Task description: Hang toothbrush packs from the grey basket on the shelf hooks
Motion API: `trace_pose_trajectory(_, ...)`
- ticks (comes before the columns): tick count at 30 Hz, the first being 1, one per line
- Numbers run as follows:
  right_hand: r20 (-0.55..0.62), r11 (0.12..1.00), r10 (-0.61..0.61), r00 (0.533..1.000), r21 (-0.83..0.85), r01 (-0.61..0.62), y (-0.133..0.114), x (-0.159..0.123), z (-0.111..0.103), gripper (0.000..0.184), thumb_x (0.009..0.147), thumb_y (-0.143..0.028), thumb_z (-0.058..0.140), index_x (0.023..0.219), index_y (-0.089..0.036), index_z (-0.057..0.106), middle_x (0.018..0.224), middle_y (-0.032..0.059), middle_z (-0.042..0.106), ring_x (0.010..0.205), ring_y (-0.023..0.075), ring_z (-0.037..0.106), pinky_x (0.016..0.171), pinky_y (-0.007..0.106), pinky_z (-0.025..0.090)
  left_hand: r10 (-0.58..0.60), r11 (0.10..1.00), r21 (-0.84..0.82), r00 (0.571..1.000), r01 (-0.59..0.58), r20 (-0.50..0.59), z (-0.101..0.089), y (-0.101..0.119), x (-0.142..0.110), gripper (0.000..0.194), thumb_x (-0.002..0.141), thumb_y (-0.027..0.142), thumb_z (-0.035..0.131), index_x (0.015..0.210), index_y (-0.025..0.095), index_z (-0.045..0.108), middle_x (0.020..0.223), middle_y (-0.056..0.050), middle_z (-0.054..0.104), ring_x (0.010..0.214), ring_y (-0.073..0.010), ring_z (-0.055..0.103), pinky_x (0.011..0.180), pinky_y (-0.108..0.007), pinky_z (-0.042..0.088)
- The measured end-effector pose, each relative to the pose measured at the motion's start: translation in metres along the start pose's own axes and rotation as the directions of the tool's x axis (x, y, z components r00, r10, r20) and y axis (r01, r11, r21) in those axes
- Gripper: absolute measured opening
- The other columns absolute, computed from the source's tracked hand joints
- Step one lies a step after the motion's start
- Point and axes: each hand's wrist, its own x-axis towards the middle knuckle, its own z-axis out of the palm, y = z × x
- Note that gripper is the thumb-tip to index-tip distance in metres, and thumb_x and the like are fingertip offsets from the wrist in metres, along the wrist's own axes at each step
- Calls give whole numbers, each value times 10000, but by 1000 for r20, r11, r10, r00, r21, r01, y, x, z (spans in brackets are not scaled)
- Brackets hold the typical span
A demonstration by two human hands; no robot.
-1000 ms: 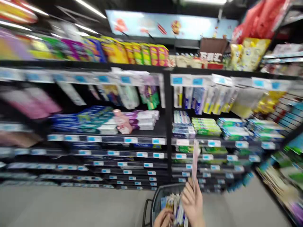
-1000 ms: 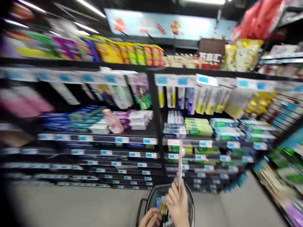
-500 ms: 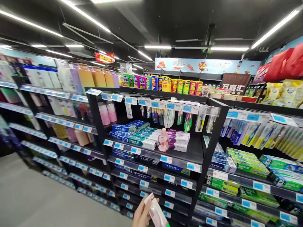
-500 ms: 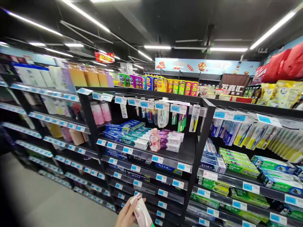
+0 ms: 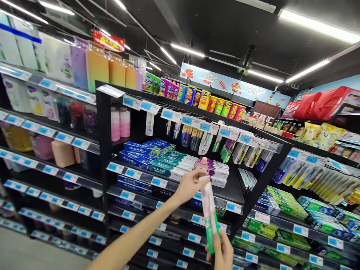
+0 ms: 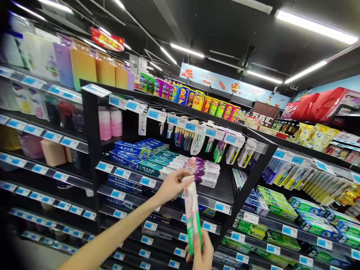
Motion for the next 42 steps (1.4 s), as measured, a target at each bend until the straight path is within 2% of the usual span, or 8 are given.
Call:
trace_pose_trajectory(4, -119, 984, -166, 979, 39, 172, -50, 41, 1, 504, 832, -668, 662, 931, -174, 647, 564, -20, 596, 415, 100, 474, 404, 212, 394, 71, 975, -217, 991, -44, 116, 10, 22, 62, 269, 765, 336, 781, 945, 139, 745, 958, -110, 780, 908, -226, 713, 839, -322, 549)
trace_pose_trajectory(8, -176, 960, -276, 945, -11, 278, -91, 67, 2, 465, 866, -626, 651, 973, -174, 632, 573, -39, 575, 425, 95, 458, 410, 212, 379, 103, 898, -440, 985, -32, 139, 20, 29, 98, 293, 847, 327, 702, 1069, 139, 744, 1006, -123, 780, 898, -214, 717, 776, -315, 575)
trace_pose_trajectory(15, -210, 918, -394, 895, -134, 373, -129, 93, 13, 420, 880, -593, 653, 889, -175, 616, 595, -35, 597, 441, 86, 457, 428, 215, 377, 209, 879, -448, 977, -166, 47, 20, 38, 137, 247, 887, 274, 664, 1070, 139, 762, 992, -121, 780, 863, -201, 715, 761, -312, 586)
trace_pose_trajectory(20, -248, 904, -426, 870, -143, 402, -136, 105, 26, 427, 879, -595, 655, 920, -171, 629, 591, -38, 605, 429, 82, 457, 417, 212, 375, 213, 873, -445, 977, -201, -22, 24, 36, 161, 174, 850, 215, 671, 943, 99, 761, 954, -122, 782, 817, -206, 711, 716, -299, 574)
trace_pose_trajectory(24, -263, 897, -441, 858, -97, 431, -133, 114, 33, 426, 873, -590, 659, 909, -167, 620, 588, -37, 613, 418, 81, 456, 407, 212, 367, 227, 911, -341, 973, -230, -48, 28, 36, 173, 150, 832, 229, 697, 889, 106, 762, 930, -114, 791, 850, -227, 719, 783, -314, 565)
trace_pose_trajectory(31, -245, 905, -422, 873, -57, 421, -132, 127, 38, 451, 854, -607, 671, 896, -163, 604, 599, -22, 643, 399, 73, 445, 401, 211, 356, 171, 966, -173, 978, -190, -120, 23, 54, 174, 162, 791, 215, 740, 938, 156, 771, 1035, -88, 794, 1042, -256, 699, 935, -343, 538)
trace_pose_trajectory(37, -206, 919, -388, 898, -15, 394, -134, 130, 40, 462, 834, -610, 695, 929, -169, 599, 598, -23, 653, 387, 75, 456, 395, 202, 333, 156, 975, -142, 980, -173, -120, 22, 52, 178, 130, 790, 250, 747, 871, 152, 773, 915, -79, 796, 952, -271, 705, 858, -348, 560)
trace_pose_trajectory(42, -197, 915, -398, 896, -13, 404, -133, 130, 42, 446, 859, -604, 667, 938, -172, 590, 593, -23, 655, 385, 76, 453, 404, 207, 345, 202, 968, -119, 965, -223, -164, 26, 52, 181, 163, 795, 199, 717, 938, 152, 779, 1071, -88, 789, 1067, -267, 700, 952, -344, 531)
